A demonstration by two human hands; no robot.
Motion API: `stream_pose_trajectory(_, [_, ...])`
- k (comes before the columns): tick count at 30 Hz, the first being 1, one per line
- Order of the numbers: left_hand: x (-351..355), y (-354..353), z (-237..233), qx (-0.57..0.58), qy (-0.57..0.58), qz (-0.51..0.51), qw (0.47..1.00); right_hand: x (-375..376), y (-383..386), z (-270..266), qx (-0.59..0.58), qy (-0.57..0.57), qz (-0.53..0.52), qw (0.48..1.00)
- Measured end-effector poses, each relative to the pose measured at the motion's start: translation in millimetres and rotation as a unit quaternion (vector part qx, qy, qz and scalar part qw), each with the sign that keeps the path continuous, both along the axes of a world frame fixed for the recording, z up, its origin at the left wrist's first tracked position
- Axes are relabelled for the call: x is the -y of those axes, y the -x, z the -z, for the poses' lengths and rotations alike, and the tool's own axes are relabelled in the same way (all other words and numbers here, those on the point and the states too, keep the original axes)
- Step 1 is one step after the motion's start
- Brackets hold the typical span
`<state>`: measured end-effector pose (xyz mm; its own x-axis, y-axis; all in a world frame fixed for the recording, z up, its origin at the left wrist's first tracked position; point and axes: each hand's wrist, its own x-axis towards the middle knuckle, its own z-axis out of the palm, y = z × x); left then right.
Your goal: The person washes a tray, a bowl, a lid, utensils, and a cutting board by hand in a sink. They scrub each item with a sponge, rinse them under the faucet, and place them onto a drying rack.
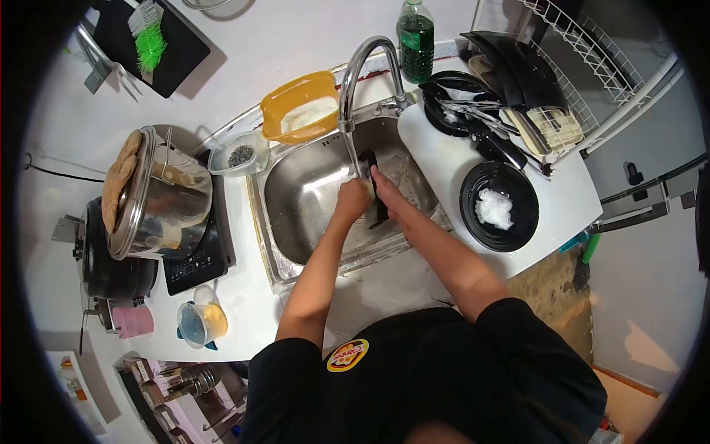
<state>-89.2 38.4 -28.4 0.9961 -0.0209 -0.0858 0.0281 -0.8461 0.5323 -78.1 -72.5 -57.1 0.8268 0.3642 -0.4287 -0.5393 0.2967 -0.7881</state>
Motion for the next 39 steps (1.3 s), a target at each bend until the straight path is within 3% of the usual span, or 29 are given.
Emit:
stream_pose_trajectory(3, [-17.1, 3.0, -0.2, -0.050, 0.129, -0.009, 0.990, 2.3, 5.0, -19.4, -0.013, 0.002, -0.037, 0.999])
stream_pose_trajectory(6, [-32.6, -9.0, -5.3, -0.057, 0.387, -0.104, 0.915, 2.4, 5.7, -31.4, -0.077, -0.040, -0.054, 0.995])
stream_pose_trajectory(7, [-40.1, -15.9, -6.8, 0.042, 0.359, -0.108, 0.926, 0.7, -0.5, -14.2, -0.077, -0.044, -0.066, 0.994])
stream_pose_trajectory(10, [-25.1, -15.3, -54.0, 0.183, 0.107, -0.103, 0.972, 2.1, 3.2, -10.4, -0.076, -0.049, -0.085, 0.992])
stream_pose_trajectory(14, [-22.0, -27.6, -15.0, 0.164, 0.032, 0.043, 0.985, 4.7, -0.3, -10.3, -0.046, -0.100, -0.059, 0.992])
stream_pose_trajectory(17, [-23.0, -38.2, 6.6, 0.082, 0.035, 0.069, 0.994, 2.8, 9.2, -32.1, -0.029, -0.032, -0.046, 0.998])
stream_pose_trajectory(18, [-24.5, -40.2, 7.7, 0.051, 0.042, 0.085, 0.994, 3.6, 8.2, -32.8, -0.037, -0.056, -0.039, 0.997])
stream_pose_trajectory(19, [-25.2, -41.5, 9.6, -0.008, 0.126, 0.049, 0.991, 6.1, 7.5, -33.3, -0.046, -0.080, -0.032, 0.995])
stream_pose_trajectory(21, [-13.4, -30.0, -32.4, -0.125, 0.290, -0.025, 0.949, 10.0, 2.8, -24.9, -0.058, -0.129, -0.021, 0.990])
stream_pose_trajectory(24, [-3.6, -26.7, -60.1, -0.156, 0.498, 0.019, 0.853, 3.0, -4.0, 3.0, -0.070, -0.204, -0.009, 0.976])
stream_pose_trajectory(26, [2.7, -27.2, -83.3, -0.114, 0.469, 0.046, 0.875, -3.4, -6.9, 5.1, -0.064, -0.246, -0.003, 0.967])
stream_pose_trajectory(28, [2.9, -24.0, -112.9, -0.089, 0.399, 0.091, 0.908, 1.8, -8.7, -10.4, -0.089, -0.270, -0.067, 0.956])
stream_pose_trajectory(32, [-4.2, -33.8, -123.1, 0.024, 0.247, 0.135, 0.959, 1.5, -12.5, -29.8, -0.094, -0.294, -0.110, 0.945])
stream_pose_trajectory(33, [-1.8, -33.3, -127.7, 0.064, 0.168, 0.082, 0.980, 1.4, -14.1, -33.9, -0.068, -0.289, -0.119, 0.948])
stream_pose_trajectory(35, [0.6, -34.9, -136.9, 0.032, 0.170, 0.044, 0.984, 0.9, -15.7, -37.3, -0.017, -0.279, -0.136, 0.950])
stream_pose_trajectory(39, [1.2, -31.9, -146.8, -0.023, 0.171, 0.018, 0.985, -5.6, -11.4, -47.8, -0.032, -0.180, -0.058, 0.981])
